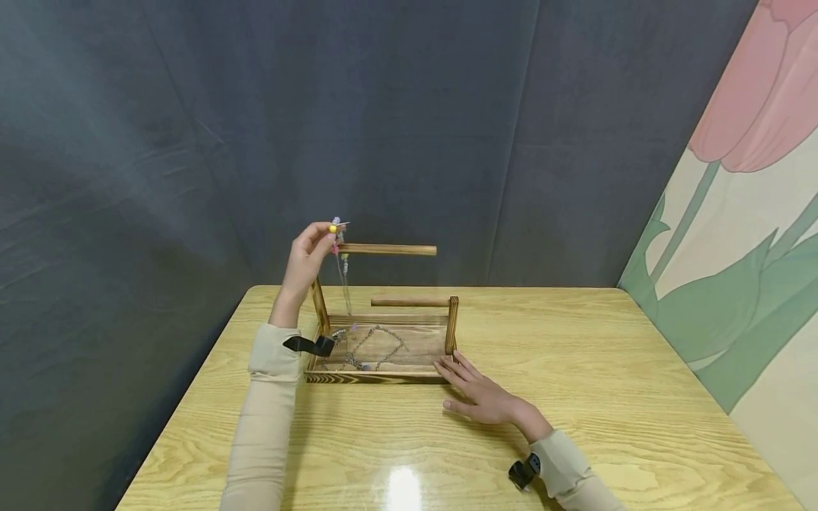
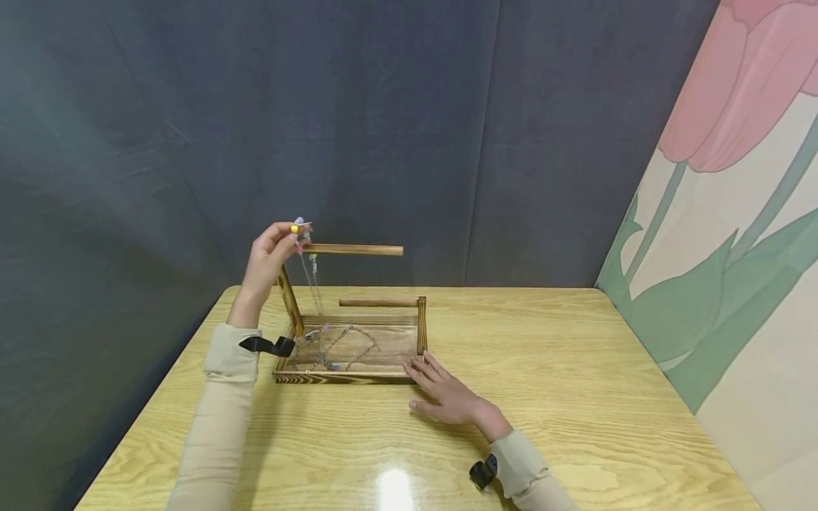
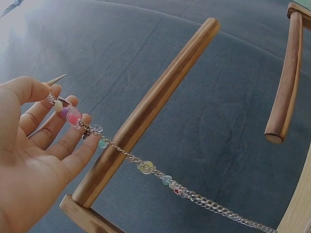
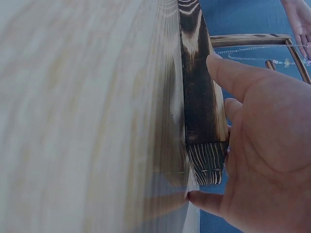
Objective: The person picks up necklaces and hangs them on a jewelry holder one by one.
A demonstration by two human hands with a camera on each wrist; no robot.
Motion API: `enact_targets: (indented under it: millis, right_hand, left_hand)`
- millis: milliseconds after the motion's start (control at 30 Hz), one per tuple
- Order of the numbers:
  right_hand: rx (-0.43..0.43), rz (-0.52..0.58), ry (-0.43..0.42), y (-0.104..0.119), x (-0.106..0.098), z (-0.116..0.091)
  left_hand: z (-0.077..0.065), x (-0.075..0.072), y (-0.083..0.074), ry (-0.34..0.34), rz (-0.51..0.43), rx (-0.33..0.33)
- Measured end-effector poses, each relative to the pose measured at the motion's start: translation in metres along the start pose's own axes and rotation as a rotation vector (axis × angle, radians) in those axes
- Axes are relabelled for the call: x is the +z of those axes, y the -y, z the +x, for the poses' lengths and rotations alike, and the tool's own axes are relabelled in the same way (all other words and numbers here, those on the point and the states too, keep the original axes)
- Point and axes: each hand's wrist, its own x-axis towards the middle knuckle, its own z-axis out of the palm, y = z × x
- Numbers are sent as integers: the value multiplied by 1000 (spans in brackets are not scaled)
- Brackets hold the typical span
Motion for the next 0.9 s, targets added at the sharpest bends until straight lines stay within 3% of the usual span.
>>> enact_targets:
  millis: [633,900]
  right_hand:
    - [-12,7,-10,-1,0,0]
    - [-3,14,-1,0,-2,-1]
  left_hand:
    - [-9,-7,0,-15,29,12]
    - [-17,-9,2,-25,60,-15]
